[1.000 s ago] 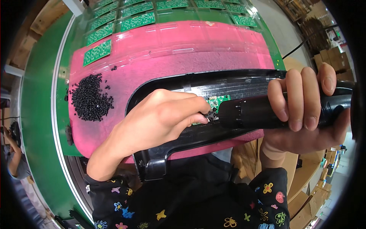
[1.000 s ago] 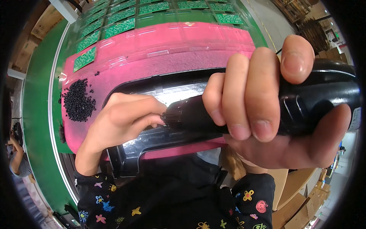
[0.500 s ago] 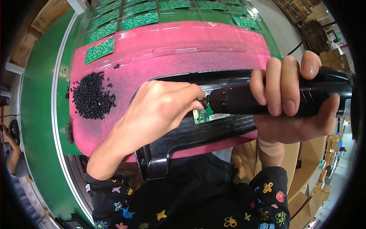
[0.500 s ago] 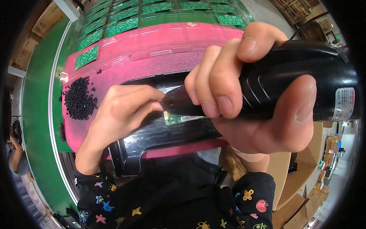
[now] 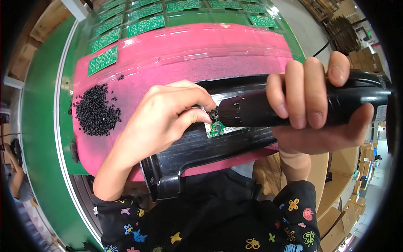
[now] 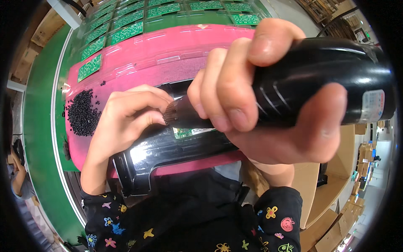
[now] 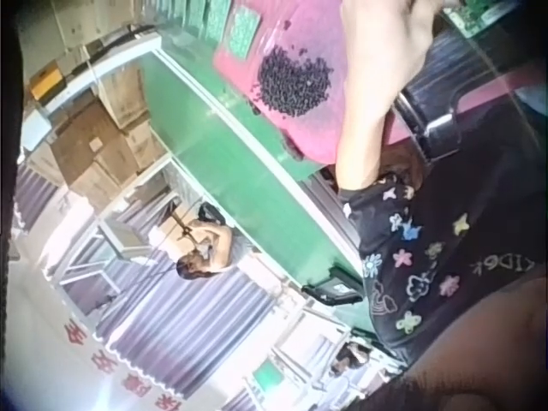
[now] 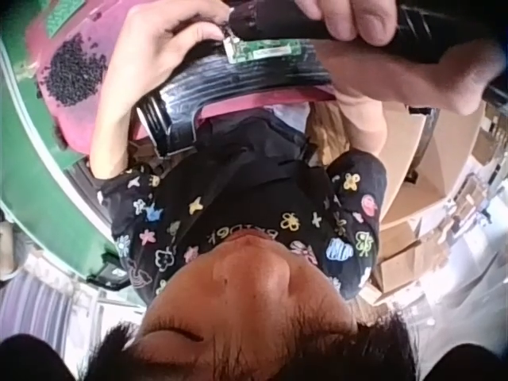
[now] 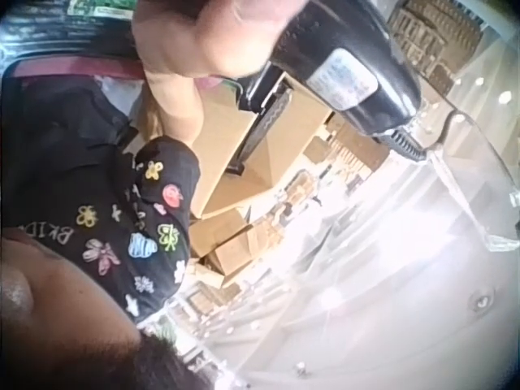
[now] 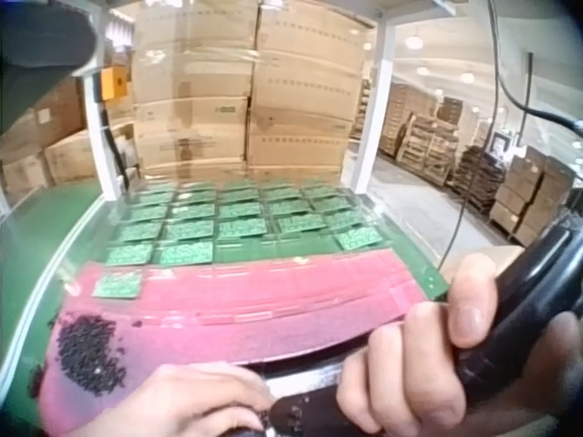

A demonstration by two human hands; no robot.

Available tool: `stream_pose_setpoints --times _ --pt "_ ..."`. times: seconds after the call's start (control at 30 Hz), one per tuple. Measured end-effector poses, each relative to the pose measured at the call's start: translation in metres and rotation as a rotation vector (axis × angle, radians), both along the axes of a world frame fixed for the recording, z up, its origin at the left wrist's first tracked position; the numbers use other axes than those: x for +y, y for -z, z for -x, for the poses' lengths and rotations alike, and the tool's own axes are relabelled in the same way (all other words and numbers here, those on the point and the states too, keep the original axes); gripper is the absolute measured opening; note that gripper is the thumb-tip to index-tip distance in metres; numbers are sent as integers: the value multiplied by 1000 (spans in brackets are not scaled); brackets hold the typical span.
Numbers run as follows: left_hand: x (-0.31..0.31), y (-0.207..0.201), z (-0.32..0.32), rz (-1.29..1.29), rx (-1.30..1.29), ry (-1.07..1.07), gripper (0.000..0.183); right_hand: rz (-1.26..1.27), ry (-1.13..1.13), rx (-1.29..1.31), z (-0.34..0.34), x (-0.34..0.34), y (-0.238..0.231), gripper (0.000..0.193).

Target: Assembling circuit boards into plastic housings using an electric screwdriver.

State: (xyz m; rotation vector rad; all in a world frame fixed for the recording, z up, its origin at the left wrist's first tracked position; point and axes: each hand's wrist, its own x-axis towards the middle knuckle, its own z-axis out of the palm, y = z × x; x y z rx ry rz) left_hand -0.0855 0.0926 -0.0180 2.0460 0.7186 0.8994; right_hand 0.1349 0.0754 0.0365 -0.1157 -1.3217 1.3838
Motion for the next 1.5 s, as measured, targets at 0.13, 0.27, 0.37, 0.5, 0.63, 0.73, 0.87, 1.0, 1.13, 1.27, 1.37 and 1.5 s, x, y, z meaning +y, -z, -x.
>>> stream_pose_setpoints --times 0.13,0.27,0.37,0.5,0.63,0.73,0.87,1.0,1.13,1.27,1.37,1.5 --pt "1 -7 0 306 -64 63 12 6 -32 21 -4 0 -7 37" --pt "0 -8 0 356 -80 37 8 120 77 8 0 -10 -11 39" --pt "1 -6 5 -54 38 -185 6 109 219 -165 9 -11 -4 45" --pt "-1 -9 4 5 62 -252 4 76 435 -395 21 -13 1 49" --pt "0 -8 3 -13 99 -206 4 74 423 -368 25 -7 9 47" --pt "1 -8 5 -50 121 -212 6 65 408 -371 27 -4 12 45" --pt "0 -3 7 -35 120 -219 9 11 408 -454 30 1 12 45" --pt "-1 0 9 -107 114 -211 9 -13 405 -496 34 1 9 45" --pt "-1 -4 10 -39 186 -170 11 28 436 -475 37 2 12 45" --pt "-2 5 9 -88 193 -192 12 33 366 -499 38 7 13 44" --pt "-4 6 8 -62 189 -208 12 -3 407 -523 41 8 18 42" --pt "-3 0 9 -39 278 -188 13 -41 501 -568 40 1 22 42"
